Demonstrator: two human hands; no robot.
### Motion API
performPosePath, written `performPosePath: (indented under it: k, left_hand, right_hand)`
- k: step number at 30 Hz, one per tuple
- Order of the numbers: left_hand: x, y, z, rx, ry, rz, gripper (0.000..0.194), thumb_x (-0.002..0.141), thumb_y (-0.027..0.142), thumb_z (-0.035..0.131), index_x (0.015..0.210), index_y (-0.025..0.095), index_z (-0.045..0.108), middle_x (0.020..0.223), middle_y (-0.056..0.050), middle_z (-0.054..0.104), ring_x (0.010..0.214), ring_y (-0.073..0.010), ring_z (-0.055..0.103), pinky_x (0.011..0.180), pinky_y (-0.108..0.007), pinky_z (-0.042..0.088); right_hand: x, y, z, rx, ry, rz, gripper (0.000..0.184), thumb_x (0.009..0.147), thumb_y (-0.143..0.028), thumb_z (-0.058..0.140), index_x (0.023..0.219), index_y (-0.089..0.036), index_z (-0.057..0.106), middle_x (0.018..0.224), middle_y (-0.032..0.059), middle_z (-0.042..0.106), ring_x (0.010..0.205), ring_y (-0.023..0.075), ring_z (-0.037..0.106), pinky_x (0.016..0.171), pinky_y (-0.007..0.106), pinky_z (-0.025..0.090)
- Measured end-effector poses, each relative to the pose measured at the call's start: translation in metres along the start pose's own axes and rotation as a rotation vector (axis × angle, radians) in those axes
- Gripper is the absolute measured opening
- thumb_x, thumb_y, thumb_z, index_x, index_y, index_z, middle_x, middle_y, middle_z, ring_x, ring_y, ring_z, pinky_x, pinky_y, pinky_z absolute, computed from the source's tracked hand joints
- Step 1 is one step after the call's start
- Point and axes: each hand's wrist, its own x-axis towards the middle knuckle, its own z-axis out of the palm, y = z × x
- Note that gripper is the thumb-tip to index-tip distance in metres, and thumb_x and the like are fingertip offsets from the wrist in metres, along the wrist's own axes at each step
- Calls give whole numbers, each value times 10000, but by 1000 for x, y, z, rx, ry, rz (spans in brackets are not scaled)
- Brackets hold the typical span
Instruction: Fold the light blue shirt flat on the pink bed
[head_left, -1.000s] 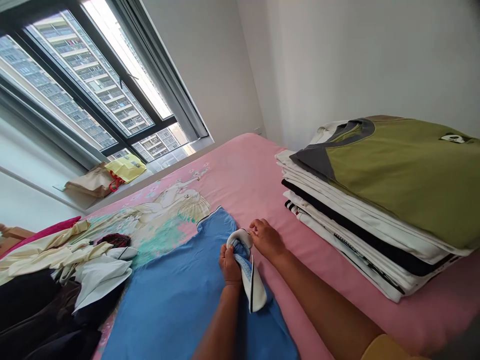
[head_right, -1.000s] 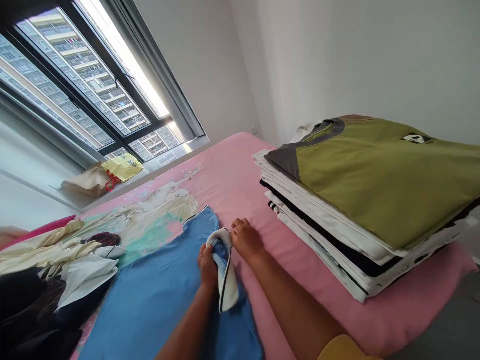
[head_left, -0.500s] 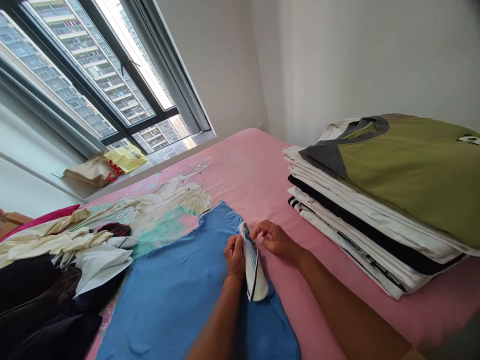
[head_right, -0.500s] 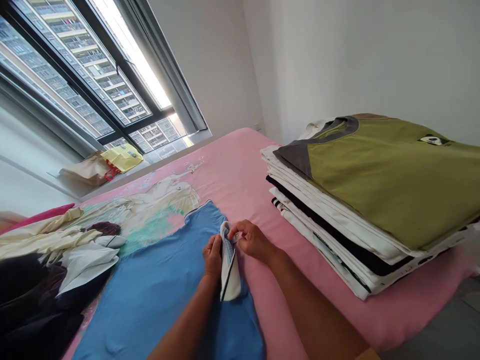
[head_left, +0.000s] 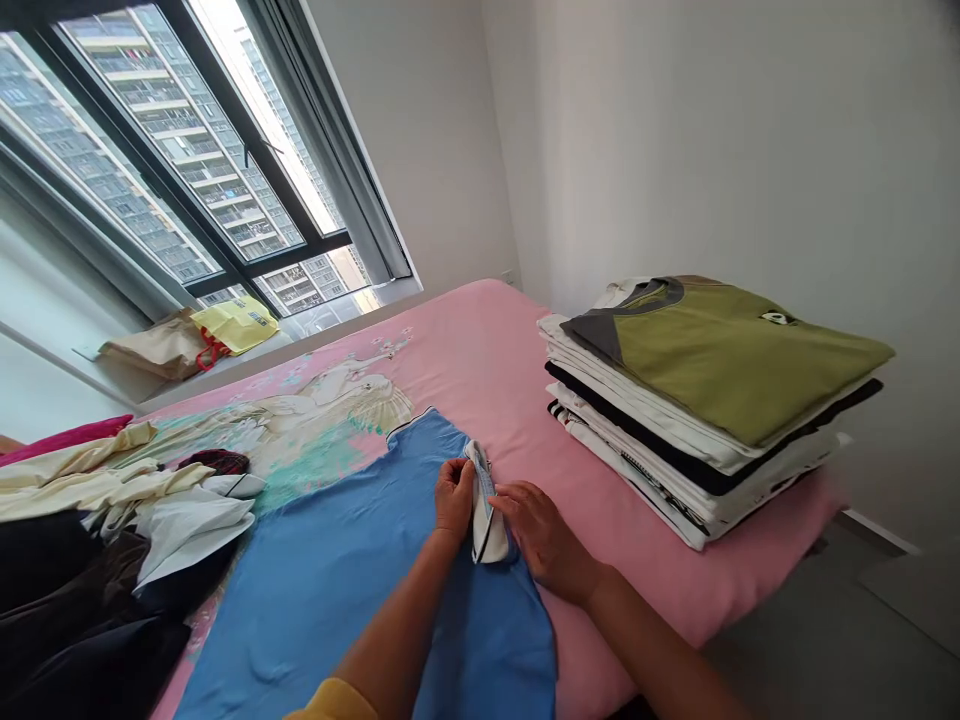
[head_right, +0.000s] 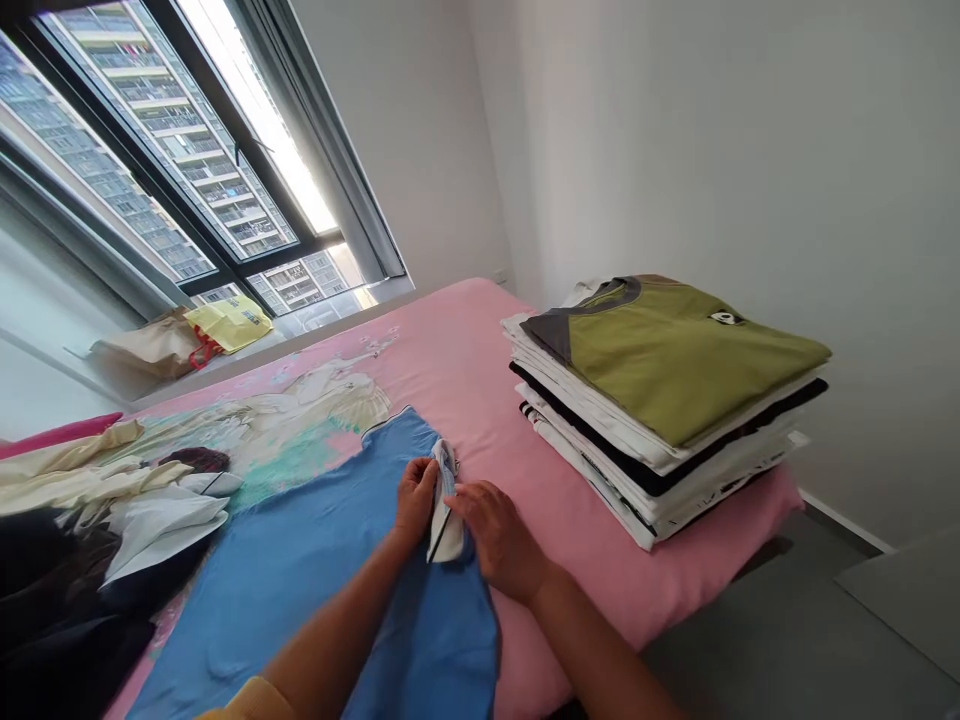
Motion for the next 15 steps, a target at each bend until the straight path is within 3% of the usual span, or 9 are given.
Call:
performPosePath:
  k: [3,7,9,11,15]
  left_hand:
    - [-9,16,-17,89,-61,128,154,742,337,588,794,196,617,834,-28,586,801,-167,541,774,-299,448]
    - [-24,40,-44,384,-539,518,163,832,213,469,855,214,631,979,-75,600,898,-168,556,838,-301,430]
    - [-28,50,-51,505,-674,627,184,852,180,417,863,209,599,967,-87,595,859,-160,558,800,-289,436]
    - [-30,57,-53,567,-664,656,132,840,177,423,856,203,551,911,-76,575,790,-152,548,733,-276,440]
    - [-31,63,-49,635,-530,588,14,803,213,482,797,211,469,799,-28,537,696,-145,525,638,-261,418]
  right_hand:
    - [3,0,2,-27,-31,7,509,797,-53,424,1261,-250,493,1129,84,563,1087,223,484,962,433,415]
    - [-1,-1,3,-41,26,21,410,783,-55,437,1134,-231,556,1161,86,555,1120,225,468,983,443,394]
    - [0,-1,2,-45,49,-23,454,779,-51,430,1188,-228,519,1247,82,536,1209,230,417,1045,463,337]
    - [2,0,2,-52,49,-70,505,777,-57,430,1252,-223,475,1283,77,530,1267,237,370,1070,472,306]
    - [9,1,5,-36,47,-105,597,753,-76,444,1337,-190,397,1283,102,521,1294,253,326,1050,471,318]
